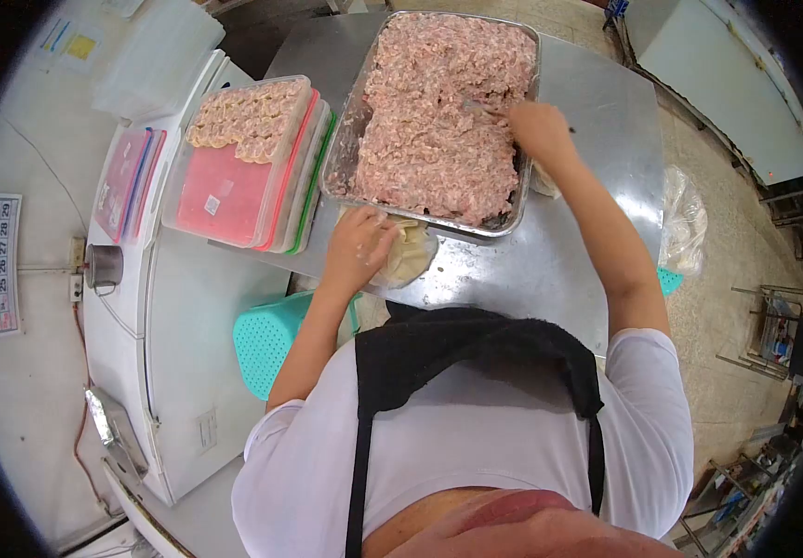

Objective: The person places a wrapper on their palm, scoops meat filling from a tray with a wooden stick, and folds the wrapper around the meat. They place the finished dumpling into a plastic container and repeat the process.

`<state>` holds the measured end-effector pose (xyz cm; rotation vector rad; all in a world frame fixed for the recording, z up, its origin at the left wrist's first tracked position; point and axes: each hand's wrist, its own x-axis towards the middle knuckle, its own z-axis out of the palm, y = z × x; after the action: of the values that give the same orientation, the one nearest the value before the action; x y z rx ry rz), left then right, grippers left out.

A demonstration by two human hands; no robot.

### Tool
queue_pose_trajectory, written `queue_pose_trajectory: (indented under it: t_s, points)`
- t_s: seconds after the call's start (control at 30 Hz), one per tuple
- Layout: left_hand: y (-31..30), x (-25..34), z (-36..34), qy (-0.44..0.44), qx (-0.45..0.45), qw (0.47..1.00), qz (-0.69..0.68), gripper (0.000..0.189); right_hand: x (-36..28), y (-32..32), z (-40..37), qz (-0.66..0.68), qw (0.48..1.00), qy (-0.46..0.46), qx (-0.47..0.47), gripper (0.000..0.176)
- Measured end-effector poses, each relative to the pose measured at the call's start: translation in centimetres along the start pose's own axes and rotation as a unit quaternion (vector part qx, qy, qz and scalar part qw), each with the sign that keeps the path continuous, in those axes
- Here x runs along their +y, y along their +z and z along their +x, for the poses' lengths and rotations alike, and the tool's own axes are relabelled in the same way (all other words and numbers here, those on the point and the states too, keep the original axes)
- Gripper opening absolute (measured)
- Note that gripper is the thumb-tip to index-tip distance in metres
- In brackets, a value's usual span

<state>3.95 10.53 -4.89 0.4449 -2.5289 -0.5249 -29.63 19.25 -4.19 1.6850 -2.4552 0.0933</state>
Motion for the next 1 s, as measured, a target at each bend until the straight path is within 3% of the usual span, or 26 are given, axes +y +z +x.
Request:
queue_pose_trajectory:
  t_s: [0.03, 0.07, 0.1, 0.13, 0.2, 0.23, 0.3, 0.4, 0.43, 0.47, 0.5, 0.57, 0.63, 0.7, 0.73, 0.8, 0.83, 0.93, 1.0]
  points:
    - [-0.6, 0.0, 0.2, 0.001, 0.000, 1.000, 0.000, 0.014, -1.2, 0.3, 0.2, 0.015, 0.999, 0.014, -0.034, 0.013]
    - [-1.1, -0.1, 0.3, -0.088, -0.019, 0.992, -0.088, 0.015, -2.3, 0.6, -0.1, 0.015, 0.999, 0.013, -0.036, 0.013]
    - [-1.5, -0.4, 0.1, -0.177, -0.039, 0.968, -0.176, 0.016, -3.5, 1.0, -1.0, 0.039, 0.999, -0.027, 0.001, 0.012]
    - [-1.6, -1.1, -0.1, -0.180, -0.040, 0.967, -0.178, 0.016, -4.6, 1.0, -1.9, 0.064, 0.995, -0.068, 0.038, 0.012]
    - [-1.5, -2.7, -0.4, -0.284, -0.045, 0.878, -0.382, 0.017, -6.5, 0.4, -3.6, 0.075, 0.994, -0.074, 0.030, 0.012]
    - [-1.3, -3.0, -0.4, -0.286, -0.046, 0.876, -0.386, 0.017, -7.2, 0.0, -4.5, 0.087, 0.993, -0.075, 0.024, 0.013]
    - [-0.7, -3.0, 0.0, -0.358, 0.026, 0.715, -0.600, 0.015, -7.9, -0.7, -5.2, 0.101, 0.994, -0.044, -0.026, 0.014]
    - [0.3, -3.2, 0.1, -0.420, 0.020, 0.726, -0.544, 0.023, -9.8, -1.1, -7.2, 0.126, 0.992, -0.007, -0.027, 0.016]
    - [0.1, -3.4, -0.1, -0.419, 0.017, 0.724, -0.547, 0.023, -11.3, -1.2, -8.0, 0.153, 0.987, -0.030, -0.025, 0.017]
    - [-0.2, -3.5, -0.2, -0.319, -0.053, 0.870, -0.374, 0.022, -12.2, -1.3, -8.3, 0.180, 0.982, -0.052, -0.022, 0.018]
    - [-0.5, -3.6, -0.4, -0.196, -0.119, 0.957, -0.175, 0.022, -12.4, -1.4, -8.1, 0.177, 0.983, -0.049, -0.023, 0.018]
    - [-2.8, -2.7, 0.9, -0.224, -0.157, 0.942, -0.195, 0.022, -12.2, -1.6, -7.3, 0.220, 0.973, -0.049, -0.049, 0.019]
    - [-3.9, -3.3, 1.2, -0.250, -0.194, 0.925, -0.213, 0.023, -9.9, -2.8, -6.1, 0.194, 0.980, 0.023, -0.047, 0.019]
    - [-4.1, -4.9, 0.5, -0.109, -0.156, 0.939, -0.286, 0.022, -6.4, -2.6, -4.4, 0.103, 0.991, 0.072, -0.037, 0.019]
    - [-4.5, -5.7, 0.5, -0.108, -0.157, 0.938, -0.289, 0.022, -5.2, -2.6, -3.6, 0.050, 0.995, 0.083, -0.037, 0.019]
    - [-5.1, -7.0, 0.8, 0.035, -0.271, 0.950, -0.154, 0.019, -5.3, -1.8, -3.2, 0.012, 0.992, 0.103, -0.075, 0.018]
    - [-5.7, -6.7, 1.0, 0.039, -0.271, 0.949, -0.156, 0.019, -5.6, -1.1, -3.3, -0.023, 0.986, 0.120, -0.113, 0.018]
    - [-8.2, -5.7, 1.7, 0.035, -0.300, 0.925, -0.230, 0.019, -9.8, 0.2, -5.8, 0.042, 0.996, 0.074, -0.013, 0.018]
    - [-9.1, -5.5, 2.0, -0.036, -0.321, 0.846, -0.423, 0.019, -11.8, -0.5, -6.5, 0.045, 0.996, 0.068, 0.020, 0.019]
